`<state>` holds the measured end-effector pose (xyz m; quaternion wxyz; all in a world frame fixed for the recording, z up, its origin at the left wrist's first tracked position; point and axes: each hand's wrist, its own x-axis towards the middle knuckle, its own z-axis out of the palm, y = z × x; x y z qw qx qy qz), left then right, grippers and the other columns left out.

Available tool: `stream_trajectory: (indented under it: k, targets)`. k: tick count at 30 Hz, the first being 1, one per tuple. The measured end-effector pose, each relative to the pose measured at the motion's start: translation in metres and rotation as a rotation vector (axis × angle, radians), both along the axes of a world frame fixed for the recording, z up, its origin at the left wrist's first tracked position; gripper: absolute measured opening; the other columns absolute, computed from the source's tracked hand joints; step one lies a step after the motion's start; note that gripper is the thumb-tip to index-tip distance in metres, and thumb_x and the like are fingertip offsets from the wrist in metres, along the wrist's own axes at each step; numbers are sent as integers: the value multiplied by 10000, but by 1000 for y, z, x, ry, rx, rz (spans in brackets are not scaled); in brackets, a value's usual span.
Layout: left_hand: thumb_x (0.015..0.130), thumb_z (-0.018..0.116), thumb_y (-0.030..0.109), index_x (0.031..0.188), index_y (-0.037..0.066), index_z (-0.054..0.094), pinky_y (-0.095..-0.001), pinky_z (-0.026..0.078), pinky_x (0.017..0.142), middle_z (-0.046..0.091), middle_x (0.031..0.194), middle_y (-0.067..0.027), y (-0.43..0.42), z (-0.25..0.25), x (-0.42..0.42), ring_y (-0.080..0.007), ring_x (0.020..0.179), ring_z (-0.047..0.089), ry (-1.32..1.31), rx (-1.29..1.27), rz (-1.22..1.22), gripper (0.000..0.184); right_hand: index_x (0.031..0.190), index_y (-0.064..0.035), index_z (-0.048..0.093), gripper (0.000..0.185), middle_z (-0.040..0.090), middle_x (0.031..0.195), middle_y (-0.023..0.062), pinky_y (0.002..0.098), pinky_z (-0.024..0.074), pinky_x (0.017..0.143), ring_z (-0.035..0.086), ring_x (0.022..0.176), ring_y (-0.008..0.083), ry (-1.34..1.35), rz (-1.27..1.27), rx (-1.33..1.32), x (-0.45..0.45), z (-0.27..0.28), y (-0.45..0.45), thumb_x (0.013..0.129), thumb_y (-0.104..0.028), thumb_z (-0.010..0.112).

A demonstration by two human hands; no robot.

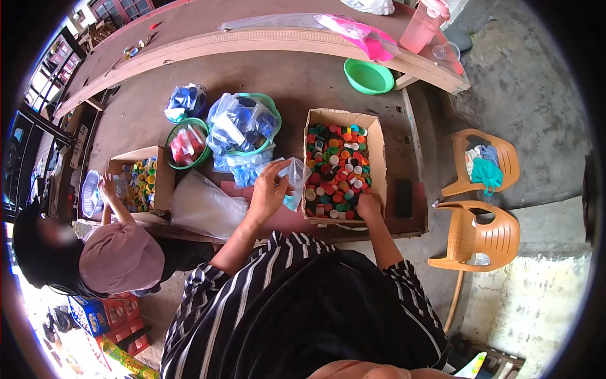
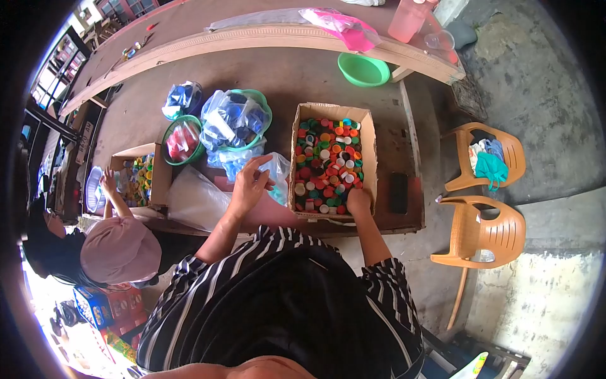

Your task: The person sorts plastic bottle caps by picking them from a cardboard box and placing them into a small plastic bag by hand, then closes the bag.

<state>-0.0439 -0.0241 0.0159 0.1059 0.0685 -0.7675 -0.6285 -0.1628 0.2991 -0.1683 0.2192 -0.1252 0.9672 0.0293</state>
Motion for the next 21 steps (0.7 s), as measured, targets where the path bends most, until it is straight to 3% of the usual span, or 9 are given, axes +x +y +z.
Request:
stream_trajectory:
  k: [7, 11, 16, 17, 20, 21]
  targets:
    - [912, 546, -33, 1272, -30, 578, -271, 566, 584, 576, 1218, -146, 1, -2, 3, -181, 719, 700, 13, -30, -6, 362, 1014, -24, 624, 378, 690, 992, 175, 456, 562, 818, 678, 964, 376, 112, -73, -19, 1, -6, -7, 754, -238, 796]
    - [907, 543, -38, 1274, -26, 578, -271, 569, 592, 574, 1217, -150, 3, -4, 2, -182, 725, 701, 24, -21, 0, 369, 1018, -17, 584, 426, 669, 962, 167, 438, 550, 787, 675, 892, 347, 261, -19, -381, 13, 61, -23, 749, -261, 810]
    - [895, 519, -29, 1269, -39, 574, -293, 568, 610, 583, 1207, -168, 12, -3, -1, -199, 697, 699, 40, -51, -41, 379, 999, -7, 577, 362, 652, 884, 118, 356, 532, 705, 666, 788, 218, 5, -114, -995, 21, 152, -73, 821, -246, 783]
    - [892, 512, -18, 1266, -45, 573, -302, 566, 613, 588, 1201, -176, 14, -2, -2, -207, 682, 697, 49, -58, -46, 380, 1007, -6, 577, 324, 620, 843, 65, 315, 521, 716, 640, 757, 162, -97, -138, -1081, 22, 160, -77, 864, -237, 754]
    - [877, 497, -25, 1263, -55, 571, -305, 568, 622, 586, 1217, -180, 19, 5, -4, -212, 694, 703, 13, -28, -62, 394, 1048, -18, 567, 296, 618, 892, 26, 286, 508, 732, 618, 795, 123, -412, -208, -1466, 23, 175, -88, 900, -224, 721]
    - [870, 495, -28, 1261, -58, 571, -306, 569, 623, 586, 1218, -180, 20, 7, -5, -212, 696, 704, 19, -28, -68, 400, 1118, -36, 532, 272, 606, 954, 6, 254, 478, 782, 597, 891, 103, -530, -219, -1540, 26, 187, -93, 933, -159, 687]
